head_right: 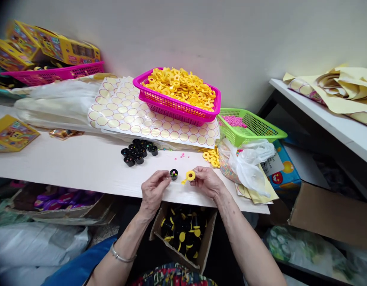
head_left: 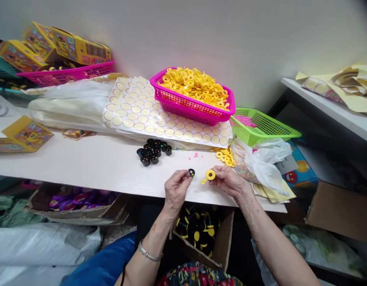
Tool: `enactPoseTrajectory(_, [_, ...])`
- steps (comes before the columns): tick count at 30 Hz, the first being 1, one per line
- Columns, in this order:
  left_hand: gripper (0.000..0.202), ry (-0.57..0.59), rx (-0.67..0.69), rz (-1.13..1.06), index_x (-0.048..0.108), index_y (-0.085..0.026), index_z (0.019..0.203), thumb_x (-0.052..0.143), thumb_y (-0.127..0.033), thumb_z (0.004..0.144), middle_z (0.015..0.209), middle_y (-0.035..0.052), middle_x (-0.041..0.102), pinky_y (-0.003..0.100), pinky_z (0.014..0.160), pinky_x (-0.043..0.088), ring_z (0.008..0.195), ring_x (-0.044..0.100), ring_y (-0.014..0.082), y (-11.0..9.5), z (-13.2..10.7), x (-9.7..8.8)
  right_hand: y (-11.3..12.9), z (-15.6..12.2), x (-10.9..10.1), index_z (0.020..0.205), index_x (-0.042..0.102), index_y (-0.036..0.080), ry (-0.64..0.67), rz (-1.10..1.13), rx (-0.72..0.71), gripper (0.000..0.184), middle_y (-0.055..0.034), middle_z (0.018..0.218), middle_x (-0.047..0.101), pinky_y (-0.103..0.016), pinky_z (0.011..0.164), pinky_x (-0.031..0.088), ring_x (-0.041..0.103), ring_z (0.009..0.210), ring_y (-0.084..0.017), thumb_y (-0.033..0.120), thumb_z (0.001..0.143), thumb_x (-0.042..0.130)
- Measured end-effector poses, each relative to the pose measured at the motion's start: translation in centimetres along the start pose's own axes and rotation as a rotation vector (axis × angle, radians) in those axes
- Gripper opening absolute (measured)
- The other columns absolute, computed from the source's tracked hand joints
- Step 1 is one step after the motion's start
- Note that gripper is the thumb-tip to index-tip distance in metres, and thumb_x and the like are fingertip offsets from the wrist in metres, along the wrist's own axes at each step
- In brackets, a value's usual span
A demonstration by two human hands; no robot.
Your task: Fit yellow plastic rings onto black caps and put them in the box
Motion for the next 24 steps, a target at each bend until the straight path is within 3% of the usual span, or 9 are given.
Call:
enactPoseTrajectory(3, [0.018, 0.234, -0.240, -0.115, 0.068, -0.013, 0.080, 0.064, -0.026, 0.068, 0.072, 0.0032, 0.062, 0.021, 0.059, 0.041, 0.063, 0.052, 0.0105, -1.4, -1.4, 2.2, -0.7, -1.4, 1.8, 0.064, 0.055, 0.012, 0.124, -0.007, 0.070, 0.026, 0.0001, 0.065, 0.055, -0.023, 0.058, 0.043, 0.052, 0.058, -0.009, 0.027, 0.056, 0.075])
enactPoseTrajectory(6, [0.018, 0.391, -0.435, -0.189, 0.069, -0.010, 0.073, 0.069, -0.025, 0.063, 0.056, 0.0009, 0.058, 0.018, 0.046, 0.034, 0.048, 0.045, 0.0064, -1.8, -2.5, 3.4, -1.6, -2.1, 2.7, 0.062, 0.055, 0.011, 0.068, -0.120, 0.062, 0.026, 0.0003, 0.059, 0.054, -0.021, 0.053, 0.040, 0.049, 0.052, -0.007, 0.030, 0.060, 0.072])
enactPoseTrajectory(9, [0.016, 0.205, -0.537, -0.291, 0.067, -0.010, 0.066, 0.072, -0.022, 0.058, 0.048, -0.0015, 0.054, 0.017, 0.040, 0.029, 0.041, 0.040, 0.0040, -1.2, -2.9, 2.6, -1.9, -2.9, 3.0, 0.069, 0.057, 0.012, -0.126, -0.318, -0.104, 0.023, 0.0009, 0.058, 0.054, -0.021, 0.052, 0.039, 0.048, 0.051, -0.008, 0.035, 0.069, 0.064])
enactPoseTrajectory(12, [0.016, -0.050, -0.623, -0.419, 0.066, -0.009, 0.064, 0.074, -0.019, 0.054, 0.051, 0.0000, 0.058, 0.017, 0.044, 0.034, 0.044, 0.046, 0.0055, -0.2, -3.9, 1.9, -2.7, -4.0, 4.5, 0.087, 0.058, 0.016, -0.128, -0.537, -0.222, 0.021, -0.0003, 0.070, 0.059, -0.023, 0.058, 0.042, 0.053, 0.061, -0.011, 0.030, 0.071, 0.061])
enactPoseTrajectory(14, [0.017, -0.152, -0.674, -0.483, 0.066, -0.009, 0.062, 0.074, -0.017, 0.050, 0.056, 0.0023, 0.062, 0.018, 0.050, 0.039, 0.051, 0.052, 0.0079, 0.0, -4.7, 2.0, -3.2, -4.6, 5.4, 0.091, 0.057, 0.017, -0.144, -0.726, -0.313, 0.022, -0.0019, 0.079, 0.059, -0.025, 0.061, 0.043, 0.053, 0.066, -0.013, 0.026, 0.071, 0.060])
enactPoseTrajectory(17, [0.019, -0.191, -0.686, -0.542, 0.066, -0.009, 0.062, 0.076, -0.018, 0.049, 0.062, 0.0041, 0.064, 0.020, 0.056, 0.042, 0.057, 0.056, 0.0099, -0.2, -5.4, 2.4, -3.1, -5.1, 6.1, 0.088, 0.056, 0.017, -0.306, -1.042, -0.533, 0.013, -0.0039, 0.081, 0.054, -0.027, 0.063, 0.041, 0.051, 0.068, -0.014, 0.019, 0.077, 0.049])
enactPoseTrajectory(19, [0.020, -0.158, -0.649, -0.531, 0.066, -0.009, 0.063, 0.076, -0.023, 0.052, 0.062, 0.0038, 0.064, 0.021, 0.056, 0.042, 0.057, 0.054, 0.0096, -0.4, -5.1, 2.3, -2.9, -4.8, 6.3, 0.090, 0.054, 0.016, -0.327, -1.163, -0.626, 0.016, -0.0048, 0.080, 0.053, -0.027, 0.065, 0.041, 0.051, 0.071, -0.015, 0.016, 0.079, 0.042])
enactPoseTrajectory(21, [0.024, -0.159, -0.575, -0.471, 0.067, -0.009, 0.066, 0.074, -0.030, 0.057, 0.064, 0.0035, 0.063, 0.020, 0.055, 0.040, 0.058, 0.053, 0.0088, -0.4, -4.1, 1.7, -2.3, -4.0, 6.3, 0.092, 0.052, 0.017, -0.303, -1.224, -0.656, 0.015, -0.0048, 0.081, 0.052, -0.026, 0.065, 0.040, 0.051, 0.072, -0.015, 0.018, 0.082, 0.042])
enactPoseTrajectory(24, [0.029, -0.279, -0.469, -0.341, 0.067, -0.010, 0.073, 0.073, -0.034, 0.057, 0.070, 0.0029, 0.063, 0.019, 0.052, 0.037, 0.057, 0.050, 0.0074, 0.4, -2.3, -0.3, -0.9, -2.0, 6.2, 0.087, 0.051, 0.018, -0.255, -1.338, -0.596, 0.009, -0.0036, 0.081, 0.052, -0.024, 0.064, 0.038, 0.050, 0.071, -0.014, 0.025, 0.083, 0.047])
Point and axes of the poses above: each hand's wrist, its own z-axis towards the middle knuckle, its own x-axis out of the palm, y = z × x, the point moved 5 cm from there along z, towards the middle knuckle
